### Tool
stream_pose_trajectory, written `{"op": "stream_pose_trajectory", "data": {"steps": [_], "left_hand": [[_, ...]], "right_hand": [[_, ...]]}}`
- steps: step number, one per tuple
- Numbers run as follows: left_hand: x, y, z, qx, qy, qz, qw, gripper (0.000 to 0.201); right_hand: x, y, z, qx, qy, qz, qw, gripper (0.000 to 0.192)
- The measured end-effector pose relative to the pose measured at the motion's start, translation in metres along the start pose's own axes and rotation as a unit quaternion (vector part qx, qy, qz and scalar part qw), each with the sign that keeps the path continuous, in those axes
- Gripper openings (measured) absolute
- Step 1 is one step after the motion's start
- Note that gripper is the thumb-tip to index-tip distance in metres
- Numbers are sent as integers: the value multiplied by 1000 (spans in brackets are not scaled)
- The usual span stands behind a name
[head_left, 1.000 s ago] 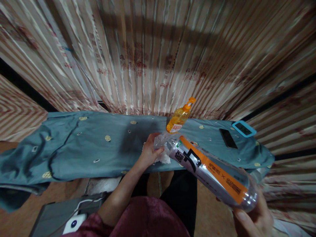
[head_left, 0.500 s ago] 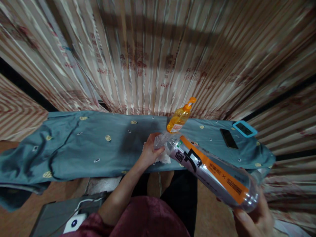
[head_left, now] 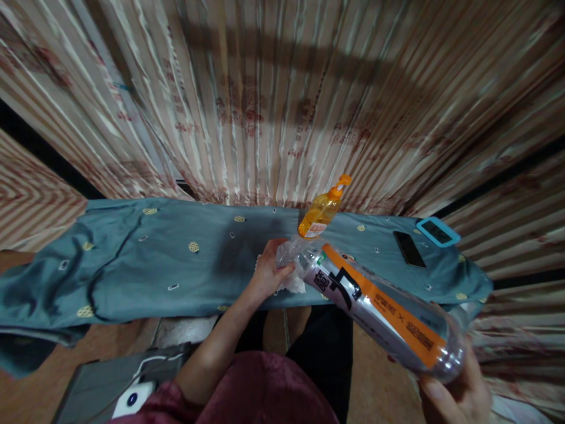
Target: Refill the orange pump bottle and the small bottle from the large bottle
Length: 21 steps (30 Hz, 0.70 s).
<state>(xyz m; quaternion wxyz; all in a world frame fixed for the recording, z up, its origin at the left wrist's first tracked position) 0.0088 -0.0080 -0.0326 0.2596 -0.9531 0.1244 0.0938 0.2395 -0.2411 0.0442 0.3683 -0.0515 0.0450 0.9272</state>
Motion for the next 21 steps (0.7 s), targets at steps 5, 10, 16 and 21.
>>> {"op": "stream_pose_trajectory", "data": {"steps": [5, 10, 16, 21], "left_hand": [[1, 0, -1, -8, -3, 0, 1000, 49], [0, 0, -2, -9, -4, -2, 1000, 49], [0, 0, -3, -5, 2, -1, 1000, 50], [0, -1, -3, -8, -3, -1, 1000, 49]], "right_hand": [[9, 4, 12, 45, -26, -28, 998, 98], [11, 5, 14, 44, -29, -22, 998, 95], [-2, 0, 0, -9, 19, 12, 1000, 86], [3, 2, 2, 21, -19, -6, 1000, 93]]}}
Point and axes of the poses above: each hand's wrist, its own y-axis away from the middle knuckle, its own x-axis out of the palm, z = x × y, the point moved 1 cm from there along -y, towards the middle knuckle, and after that the axes turned 13 degrees about x, right-handed, at the moved point
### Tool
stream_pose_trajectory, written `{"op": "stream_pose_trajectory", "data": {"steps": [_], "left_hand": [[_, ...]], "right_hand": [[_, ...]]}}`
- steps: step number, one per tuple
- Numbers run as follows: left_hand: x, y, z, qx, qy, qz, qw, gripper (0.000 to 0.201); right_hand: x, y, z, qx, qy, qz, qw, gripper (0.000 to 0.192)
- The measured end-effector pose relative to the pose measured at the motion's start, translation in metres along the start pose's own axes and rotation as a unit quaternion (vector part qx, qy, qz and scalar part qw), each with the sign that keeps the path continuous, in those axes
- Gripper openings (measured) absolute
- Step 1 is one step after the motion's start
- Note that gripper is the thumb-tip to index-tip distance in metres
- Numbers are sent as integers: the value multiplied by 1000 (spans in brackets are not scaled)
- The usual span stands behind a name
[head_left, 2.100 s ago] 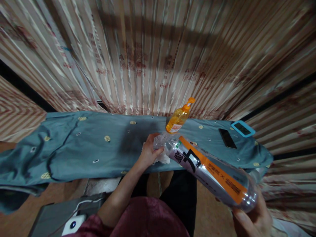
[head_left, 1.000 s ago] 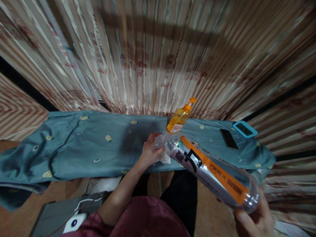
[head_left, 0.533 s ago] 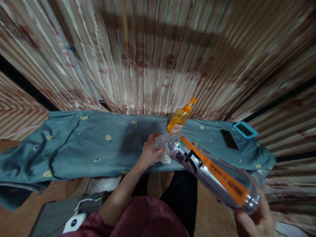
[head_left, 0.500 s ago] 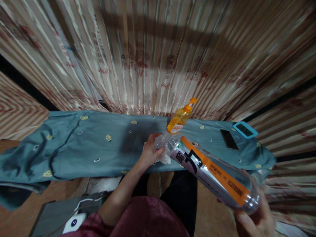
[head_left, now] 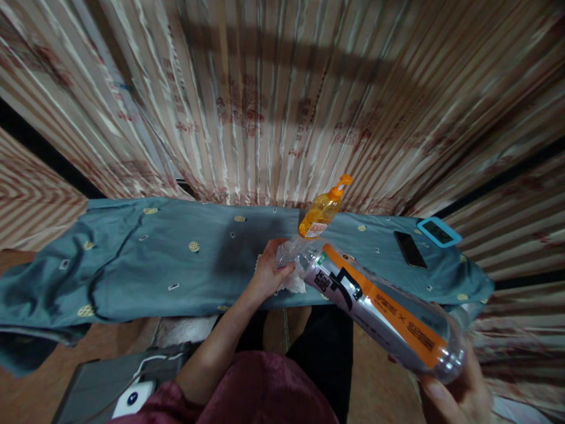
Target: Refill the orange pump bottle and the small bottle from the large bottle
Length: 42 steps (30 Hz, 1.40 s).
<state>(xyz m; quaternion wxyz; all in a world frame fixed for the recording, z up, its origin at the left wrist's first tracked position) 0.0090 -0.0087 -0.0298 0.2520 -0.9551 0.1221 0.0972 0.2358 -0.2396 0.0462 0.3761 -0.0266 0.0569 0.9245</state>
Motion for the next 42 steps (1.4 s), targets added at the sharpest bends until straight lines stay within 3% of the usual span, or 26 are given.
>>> {"op": "stream_pose_trajectory", "data": {"steps": [8, 19, 42], "left_hand": [[0, 0, 0, 3, -1, 6, 1000, 49], [0, 0, 0, 9, -6, 2, 1000, 48], [2, 2, 4, 5, 5, -3, 1000, 50]], "right_hand": [[-7, -3, -5, -29, 34, 21, 999, 87], [15, 6, 16, 34, -39, -29, 998, 100], [-3, -1, -3, -15, 18, 7, 1000, 91]]}}
Point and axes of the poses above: each hand's wrist, its own y-axis away from the middle knuckle, its own x-axis out of the palm, z = x × y, the point moved 1 cm from there along -y, towards the middle knuckle, and after that the axes turned 13 degrees about x, right-handed, at the moved point
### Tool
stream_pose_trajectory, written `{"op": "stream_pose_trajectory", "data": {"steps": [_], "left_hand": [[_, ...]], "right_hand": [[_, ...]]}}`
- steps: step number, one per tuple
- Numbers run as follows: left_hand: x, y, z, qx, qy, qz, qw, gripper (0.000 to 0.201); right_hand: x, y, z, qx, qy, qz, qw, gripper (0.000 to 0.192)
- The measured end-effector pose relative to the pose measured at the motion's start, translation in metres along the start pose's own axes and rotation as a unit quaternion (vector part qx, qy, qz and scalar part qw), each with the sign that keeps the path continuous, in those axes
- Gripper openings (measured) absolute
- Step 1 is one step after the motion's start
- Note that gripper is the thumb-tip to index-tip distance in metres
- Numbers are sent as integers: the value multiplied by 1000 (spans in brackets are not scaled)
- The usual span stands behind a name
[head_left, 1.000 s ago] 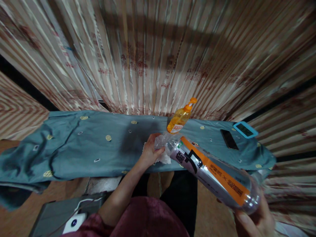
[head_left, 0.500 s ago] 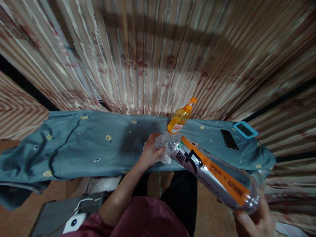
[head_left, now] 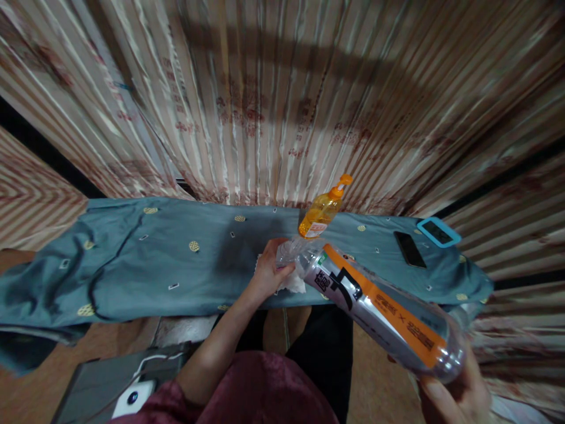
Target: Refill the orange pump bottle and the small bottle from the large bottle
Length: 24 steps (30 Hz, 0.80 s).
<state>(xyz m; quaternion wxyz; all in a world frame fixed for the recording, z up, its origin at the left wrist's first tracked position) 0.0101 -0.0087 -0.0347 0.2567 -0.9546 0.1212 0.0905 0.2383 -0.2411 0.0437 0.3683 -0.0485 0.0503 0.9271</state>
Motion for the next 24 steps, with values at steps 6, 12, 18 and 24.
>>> {"op": "stream_pose_trajectory", "data": {"steps": [6, 12, 18, 24], "left_hand": [[-1, 0, 0, 3, -5, 0, 1000, 50], [-2, -1, -5, -13, -6, 6, 1000, 51], [-3, -1, -4, -6, -9, 8, 1000, 51], [-2, -1, -1, -2, -9, 3, 1000, 50]], "right_hand": [[-7, -5, -10, -25, 5, 5, 1000, 87], [-1, -2, -2, 3, 3, -4, 1000, 89], [14, 6, 17, 37, -40, -23, 998, 96], [13, 5, 16, 34, -47, -33, 998, 92]]}}
Point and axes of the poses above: each hand's wrist, its own y-axis away from the middle knuckle, its own x-axis out of the palm, z = x × y, the point moved 1 cm from there along -y, towards the middle knuckle, and after that the axes turned 13 degrees about x, right-handed, at the moved point
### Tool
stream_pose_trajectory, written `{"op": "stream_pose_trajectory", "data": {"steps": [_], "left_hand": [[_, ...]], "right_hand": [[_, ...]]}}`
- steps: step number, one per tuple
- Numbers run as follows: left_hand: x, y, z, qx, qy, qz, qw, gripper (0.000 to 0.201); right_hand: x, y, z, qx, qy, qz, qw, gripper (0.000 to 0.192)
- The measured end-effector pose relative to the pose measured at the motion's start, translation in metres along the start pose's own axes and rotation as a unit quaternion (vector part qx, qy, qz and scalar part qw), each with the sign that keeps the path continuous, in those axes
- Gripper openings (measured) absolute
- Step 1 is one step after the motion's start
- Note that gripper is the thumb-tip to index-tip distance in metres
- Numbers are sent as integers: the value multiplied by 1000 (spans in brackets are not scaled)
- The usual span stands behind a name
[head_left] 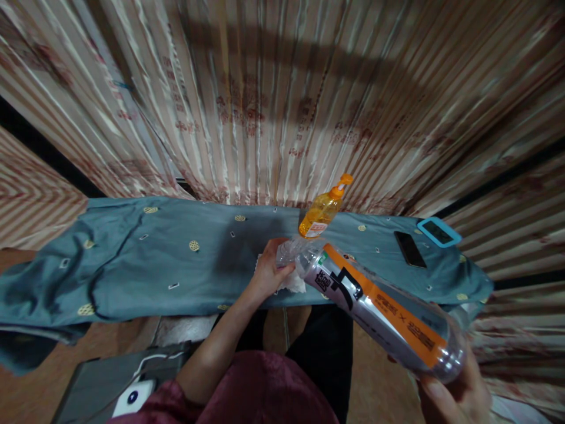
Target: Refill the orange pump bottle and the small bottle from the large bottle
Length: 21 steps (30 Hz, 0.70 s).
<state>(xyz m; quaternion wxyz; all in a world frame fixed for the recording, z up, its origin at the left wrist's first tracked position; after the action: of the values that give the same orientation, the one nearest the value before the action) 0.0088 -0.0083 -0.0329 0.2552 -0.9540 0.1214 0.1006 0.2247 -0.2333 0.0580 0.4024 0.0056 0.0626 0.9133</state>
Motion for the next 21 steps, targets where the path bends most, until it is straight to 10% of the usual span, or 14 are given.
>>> {"op": "stream_pose_trajectory", "data": {"steps": [21], "left_hand": [[0, 0, 0, 1, 2, 2, 1000, 50]], "right_hand": [[6, 3, 6, 17, 2, -4, 1000, 98]]}}
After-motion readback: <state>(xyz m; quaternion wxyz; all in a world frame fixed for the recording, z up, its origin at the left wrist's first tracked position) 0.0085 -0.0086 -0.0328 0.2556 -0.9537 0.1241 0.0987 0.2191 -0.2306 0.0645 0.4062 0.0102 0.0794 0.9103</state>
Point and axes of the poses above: each hand's wrist, its own y-axis away from the middle knuckle, its own x-axis out of the palm, z = x × y, the point moved 1 cm from there along -y, towards the middle knuckle, and after that the axes turned 13 degrees about x, right-handed, at the moved point
